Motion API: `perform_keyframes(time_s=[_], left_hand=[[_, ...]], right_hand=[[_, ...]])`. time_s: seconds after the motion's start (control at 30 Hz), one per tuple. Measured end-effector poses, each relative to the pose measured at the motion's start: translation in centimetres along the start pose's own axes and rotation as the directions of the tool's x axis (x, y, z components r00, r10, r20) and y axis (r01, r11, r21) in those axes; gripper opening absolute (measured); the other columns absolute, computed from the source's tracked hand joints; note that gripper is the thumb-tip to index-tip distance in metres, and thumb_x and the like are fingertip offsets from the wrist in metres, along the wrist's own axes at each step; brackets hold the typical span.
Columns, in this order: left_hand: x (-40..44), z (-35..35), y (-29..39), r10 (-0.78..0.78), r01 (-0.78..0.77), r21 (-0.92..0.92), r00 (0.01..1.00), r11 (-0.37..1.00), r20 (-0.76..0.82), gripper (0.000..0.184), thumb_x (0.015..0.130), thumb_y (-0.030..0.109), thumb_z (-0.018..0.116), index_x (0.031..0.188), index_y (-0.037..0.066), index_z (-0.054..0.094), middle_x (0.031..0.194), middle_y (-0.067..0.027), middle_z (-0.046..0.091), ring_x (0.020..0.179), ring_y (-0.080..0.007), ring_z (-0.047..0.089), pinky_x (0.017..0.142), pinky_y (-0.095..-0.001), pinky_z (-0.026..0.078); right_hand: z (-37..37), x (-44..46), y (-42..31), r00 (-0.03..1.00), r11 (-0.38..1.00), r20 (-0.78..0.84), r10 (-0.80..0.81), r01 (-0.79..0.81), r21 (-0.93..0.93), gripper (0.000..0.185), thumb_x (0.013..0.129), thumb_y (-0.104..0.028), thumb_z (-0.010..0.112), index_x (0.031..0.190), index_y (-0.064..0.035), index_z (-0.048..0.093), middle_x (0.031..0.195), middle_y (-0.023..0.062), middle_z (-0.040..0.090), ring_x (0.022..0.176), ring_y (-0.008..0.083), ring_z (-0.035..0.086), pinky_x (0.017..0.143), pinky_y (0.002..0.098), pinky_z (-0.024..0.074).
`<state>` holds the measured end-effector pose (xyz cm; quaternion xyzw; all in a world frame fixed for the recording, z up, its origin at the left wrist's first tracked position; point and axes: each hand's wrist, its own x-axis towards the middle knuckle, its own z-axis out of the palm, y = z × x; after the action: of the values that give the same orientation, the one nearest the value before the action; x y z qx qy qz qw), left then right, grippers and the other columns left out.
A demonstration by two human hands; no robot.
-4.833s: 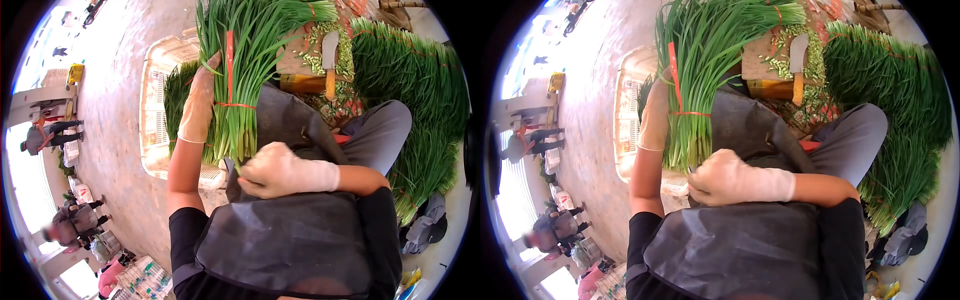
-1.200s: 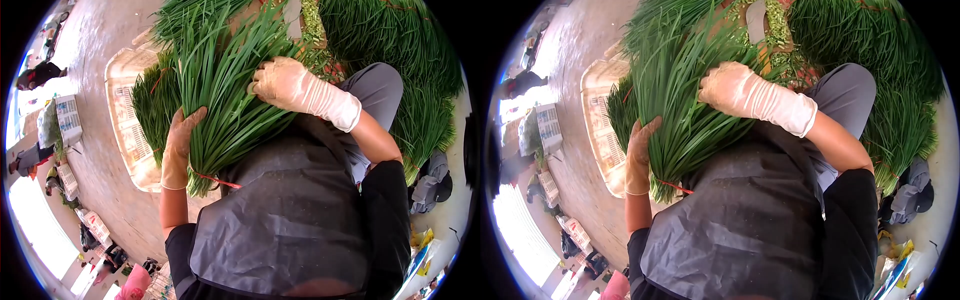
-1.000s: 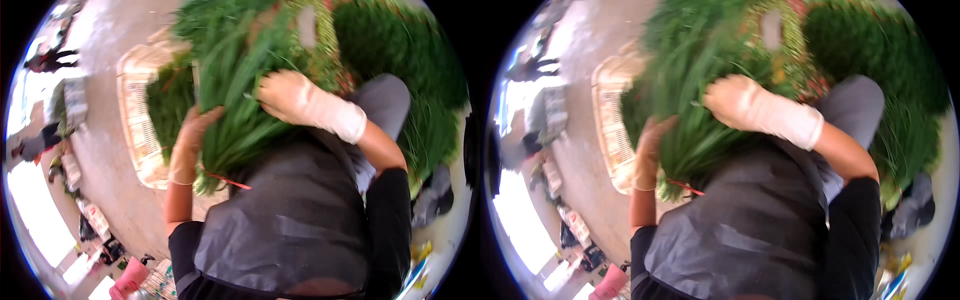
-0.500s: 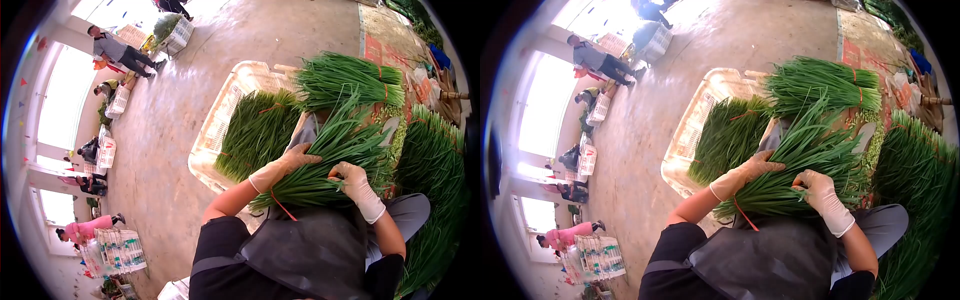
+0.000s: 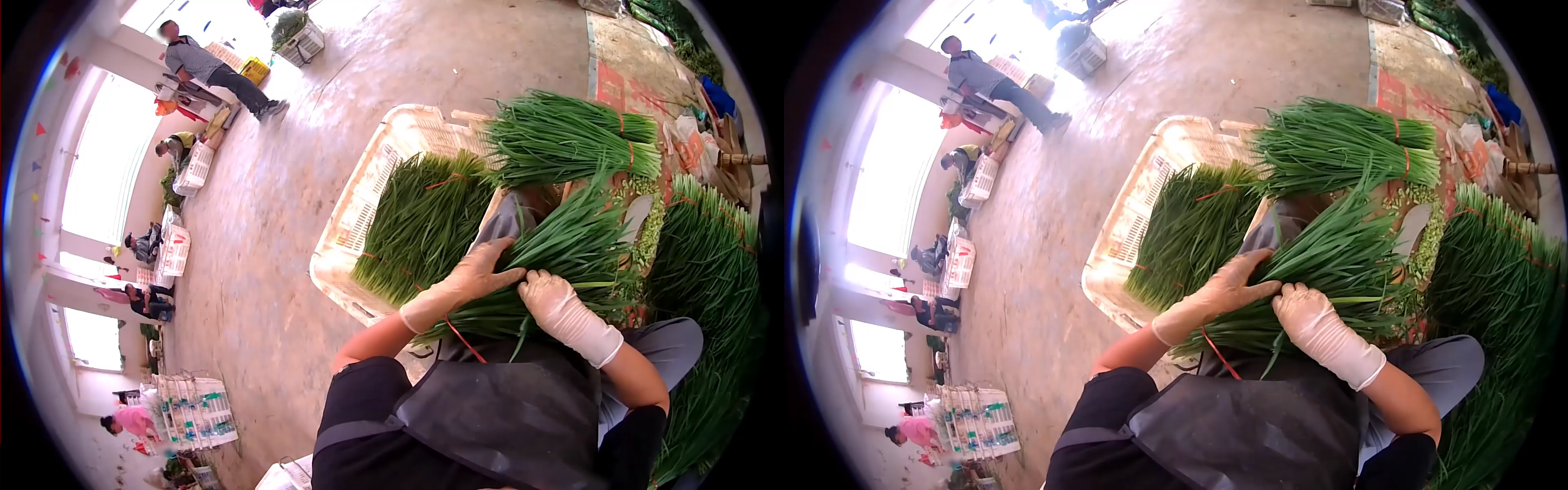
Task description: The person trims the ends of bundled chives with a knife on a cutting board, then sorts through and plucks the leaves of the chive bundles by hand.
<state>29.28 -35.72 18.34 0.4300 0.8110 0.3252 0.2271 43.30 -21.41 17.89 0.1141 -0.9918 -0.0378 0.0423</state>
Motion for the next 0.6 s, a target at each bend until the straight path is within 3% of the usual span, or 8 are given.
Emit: perform_keyframes(time_s=[0.07, 0.17, 0.27, 0.37, 0.4, 0.47, 0.53, 0.6], left_hand=[[-2.1, -1.8, 0.0, -0.025, 0.026, -0.112, 1.000, 0.993, 0.012, 0.081, 0.080, 0.043, 0.073, 0.139, -0.001, 0.040, 0.133, -0.0241, 0.049, 0.125, -0.0348, 0.046, 0.105, -0.0402, 0.037], [-5.5, -2.5, -1.1, -0.095, 0.091, 0.109, 0.995, 0.990, 0.038, 0.093, 0.076, 0.048, 0.075, 0.143, 0.000, 0.033, 0.134, -0.0255, 0.047, 0.125, -0.0367, 0.046, 0.105, -0.0413, 0.037], [-8.2, -1.2, -2.9, -0.038, -0.002, 0.262, 0.988, 0.965, 0.149, 0.111, 0.065, 0.047, 0.082, 0.148, 0.002, 0.023, 0.131, -0.0248, 0.048, 0.118, -0.0413, 0.049, 0.100, -0.0455, 0.040], [-8.2, 0.6, -3.4, 0.100, -0.091, 0.305, 0.995, 0.948, -0.013, 0.120, 0.054, 0.029, 0.087, 0.149, 0.003, 0.018, 0.125, -0.0233, 0.050, 0.113, -0.0409, 0.051, 0.097, -0.0448, 0.042], [-8.2, 1.1, -3.2, 0.103, -0.086, 0.303, 0.994, 0.949, -0.038, 0.121, 0.052, 0.023, 0.087, 0.149, 0.003, 0.018, 0.123, -0.0231, 0.050, 0.111, -0.0410, 0.051, 0.096, -0.0443, 0.042], [-8.3, 2.1, -3.9, 0.110, -0.088, 0.312, 0.992, 0.946, -0.056, 0.119, 0.054, 0.021, 0.087, 0.149, 0.002, 0.018, 0.126, -0.0239, 0.049, 0.112, -0.0411, 0.051, 0.096, -0.0442, 0.043], [-8.3, 2.5, -4.2, 0.063, -0.048, 0.247, 0.997, 0.968, -0.053, 0.121, 0.052, 0.020, 0.088, 0.149, 0.002, 0.018, 0.127, -0.0239, 0.048, 0.114, -0.0414, 0.050, 0.096, -0.0447, 0.044], [-8.6, 2.4, -3.1, 0.028, -0.022, 0.202, 0.999, 0.979, -0.028, 0.123, 0.051, 0.016, 0.090, 0.150, 0.006, 0.017, 0.132, -0.0224, 0.046, 0.117, -0.0411, 0.049, 0.098, -0.0444, 0.044]], right_hand=[[-0.4, 0.2, 0.3, 1.000, 0.996, 0.017, -0.004, 0.003, 0.084, 0.012, 0.079, -0.017, 0.059, 0.089, -0.0098, 0.062, 0.083, 0.0042, 0.058, 0.086, 0.0205, 0.061, 0.067, 0.0313, 0.0522], [-0.4, 0.4, 0.7, 1.000, 0.953, 0.008, -0.008, 0.005, 0.302, 0.008, 0.078, -0.016, 0.060, 0.085, -0.0132, 0.064, 0.083, 0.0046, 0.061, 0.087, 0.0197, 0.063, 0.067, 0.0342, 0.0536], [-1.2, 1.2, -0.1, 1.000, 0.956, 0.020, -0.002, -0.004, 0.293, 0.004, 0.075, -0.017, 0.061, 0.074, -0.0140, 0.064, 0.078, 0.0045, 0.061, 0.084, 0.0204, 0.062, 0.067, 0.0350, 0.0514], [0.7, 2.4, -0.9, 0.943, 0.991, -0.324, -0.082, 0.112, 0.076, 0.005, 0.068, -0.019, 0.061, 0.068, -0.0136, 0.063, 0.070, 0.0025, 0.058, 0.077, 0.0197, 0.058, 0.070, 0.0323, 0.0458], [1.4, 2.5, -1.5, 0.950, 0.981, -0.298, -0.088, 0.135, 0.139, 0.005, 0.070, -0.017, 0.061, 0.071, -0.0128, 0.065, 0.073, 0.0036, 0.061, 0.078, 0.0202, 0.061, 0.068, 0.0326, 0.0483], [1.1, 3.0, -3.1, 0.998, 0.970, -0.053, 0.022, -0.009, 0.244, 0.010, 0.073, -0.014, 0.061, 0.077, -0.0096, 0.069, 0.080, 0.0069, 0.067, 0.081, 0.0229, 0.066, 0.067, 0.0340, 0.0521], [0.5, 3.1, -3.8, 0.984, 0.928, -0.006, 0.179, -0.167, 0.334, 0.012, 0.076, -0.015, 0.059, 0.080, -0.0085, 0.068, 0.082, 0.0060, 0.067, 0.081, 0.0221, 0.067, 0.067, 0.0353, 0.0548], [0.5, 2.6, -3.6, 0.983, 0.947, 0.007, 0.181, -0.177, 0.269, 0.013, 0.076, -0.015, 0.059, 0.079, -0.0069, 0.068, 0.081, 0.0073, 0.067, 0.079, 0.0217, 0.068, 0.064, 0.0355, 0.0558]])
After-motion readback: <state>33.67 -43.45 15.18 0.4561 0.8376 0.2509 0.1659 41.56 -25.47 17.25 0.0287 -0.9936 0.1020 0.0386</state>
